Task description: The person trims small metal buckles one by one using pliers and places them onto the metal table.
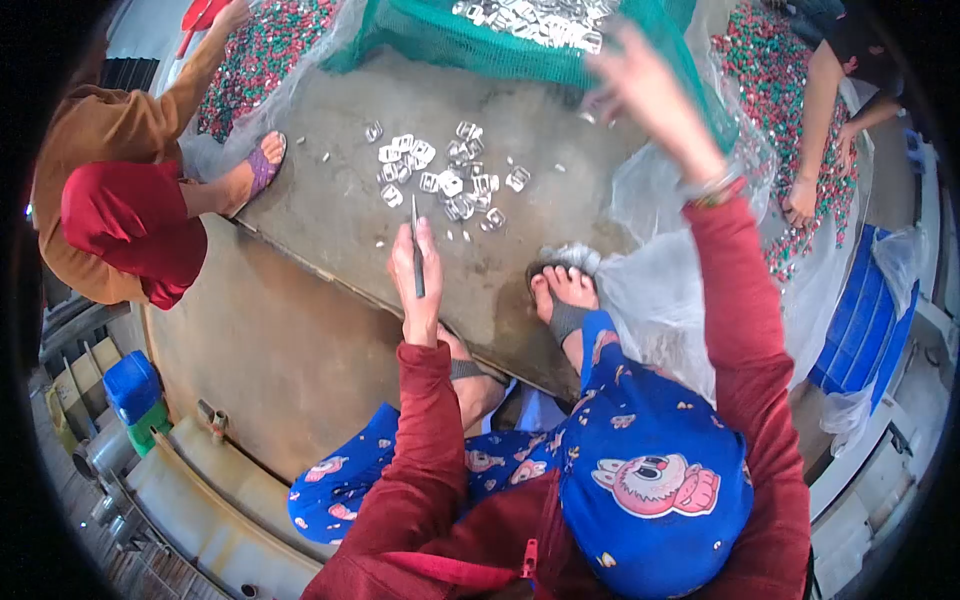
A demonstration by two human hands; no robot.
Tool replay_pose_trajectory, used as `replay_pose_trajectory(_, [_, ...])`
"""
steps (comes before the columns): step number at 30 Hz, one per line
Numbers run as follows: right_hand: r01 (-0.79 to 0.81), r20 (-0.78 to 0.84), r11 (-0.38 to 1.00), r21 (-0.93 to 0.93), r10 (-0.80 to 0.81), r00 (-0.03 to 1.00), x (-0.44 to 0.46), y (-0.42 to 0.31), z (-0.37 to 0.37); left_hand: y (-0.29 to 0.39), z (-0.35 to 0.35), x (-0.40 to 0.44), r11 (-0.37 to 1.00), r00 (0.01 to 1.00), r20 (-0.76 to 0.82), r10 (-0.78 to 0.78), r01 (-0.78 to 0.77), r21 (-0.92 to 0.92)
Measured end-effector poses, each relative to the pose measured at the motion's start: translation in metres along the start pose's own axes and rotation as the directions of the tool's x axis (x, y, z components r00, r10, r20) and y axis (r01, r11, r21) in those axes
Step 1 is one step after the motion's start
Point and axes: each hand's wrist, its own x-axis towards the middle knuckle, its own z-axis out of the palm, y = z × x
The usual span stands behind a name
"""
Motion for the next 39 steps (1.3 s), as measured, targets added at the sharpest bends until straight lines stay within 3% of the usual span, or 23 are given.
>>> replay_pose_trajectory(1, [-0.041, 0.092, 0.978, -0.205, 0.061, 0.994, -0.004, 0.013, 0.022, 0.001, 0.003, 0.0, 1.0, 1.0, 0.0, -0.019, 0.019, -0.01])
replay_pose_trajectory(2, [0.034, 0.229, 0.943, -0.33, 0.045, 0.972, 0.001, 0.051, 0.044, -0.001, 0.006, -0.003, 0.999, 0.999, 0.006, -0.049, 0.049, -0.012])
replay_pose_trajectory(3, [0.022, 0.288, 0.874, -0.486, 0.136, 0.948, -0.005, 0.056, 0.071, -0.001, 0.01, -0.006, 0.999, 1.0, -0.011, 0.005, -0.005, -0.042])
replay_pose_trajectory(4, [0.104, 0.266, 0.839, -0.533, 0.05, 0.963, -0.004, 0.095, 0.092, 0.0, 0.014, -0.009, 0.996, 0.998, -0.022, 0.057, -0.059, -0.062])
replay_pose_trajectory(5, [0.065, 0.114, 0.77, -0.635, 0.01, 0.993, -0.005, 0.122, 0.112, 0.001, 0.018, -0.011, 0.99, 0.993, -0.033, 0.117, -0.119, -0.08])
replay_pose_trajectory(9, [0.063, 0.055, 0.806, -0.588, -0.038, 0.998, -0.009, 0.161, 0.134, 0.019, 0.029, -0.026, 0.991, 0.988, 0.086, 0.126, -0.121, -0.061])
replay_pose_trajectory(11, [0.017, 0.044, 0.885, -0.465, 0.004, 0.999, -0.009, 0.167, 0.13, 0.023, 0.034, -0.032, 0.99, 0.987, 0.098, 0.128, -0.12, -0.077])
replay_pose_trajectory(13, [-0.164, 0.012, 0.96, -0.226, 0.171, 0.985, -0.017, 0.15, 0.125, 0.023, 0.038, -0.036, 0.988, 0.987, 0.1, 0.125, -0.115, -0.101])
replay_pose_trajectory(14, [-0.209, 0.019, 0.974, 0.086, 0.208, 0.978, -0.021, 0.161, 0.123, 0.022, 0.039, -0.036, 0.988, 0.985, 0.119, 0.125, -0.112, -0.108])
replay_pose_trajectory(17, [-0.316, 0.164, 0.891, 0.325, 0.277, 0.947, -0.042, 0.134, 0.112, 0.021, 0.042, -0.037, 0.98, 0.975, 0.148, 0.166, -0.146, -0.133])
replay_pose_trajectory(21, [-0.418, 0.266, 0.887, 0.196, 0.362, 0.893, -0.053, 0.138, 0.102, 0.027, 0.052, -0.044, 0.997, 0.951, 0.3, 0.074, -0.079, 0.004])
replay_pose_trajectory(25, [-0.28, 0.225, 0.949, -0.147, 0.308, 0.924, -0.058, 0.147, 0.106, 0.017, 0.075, -0.05, 0.961, 0.892, 0.451, 0.014, -0.137, 0.242])
replay_pose_trajectory(29, [-0.233, 0.13, 0.953, -0.191, 0.26, 0.957, -0.066, 0.155, 0.11, 0.018, 0.089, -0.053, 0.935, 0.879, 0.476, -0.014, -0.157, 0.318])
replay_pose_trajectory(30, [-0.308, 0.123, 0.926, -0.217, 0.339, 0.933, -0.067, 0.152, 0.11, 0.019, 0.091, -0.053, 0.932, 0.876, 0.482, -0.027, -0.152, 0.328])
replay_pose_trajectory(33, [-0.287, 0.079, 0.93, -0.228, 0.312, 0.947, -0.072, 0.162, 0.112, 0.02, 0.097, -0.052, 0.936, 0.876, 0.481, -0.015, -0.157, 0.315])
replay_pose_trajectory(39, [-0.292, 0.072, 0.944, -0.151, 0.305, 0.95, -0.076, 0.172, 0.113, 0.023, 0.101, -0.05, 0.915, 0.847, 0.531, 0.024, -0.233, 0.33])
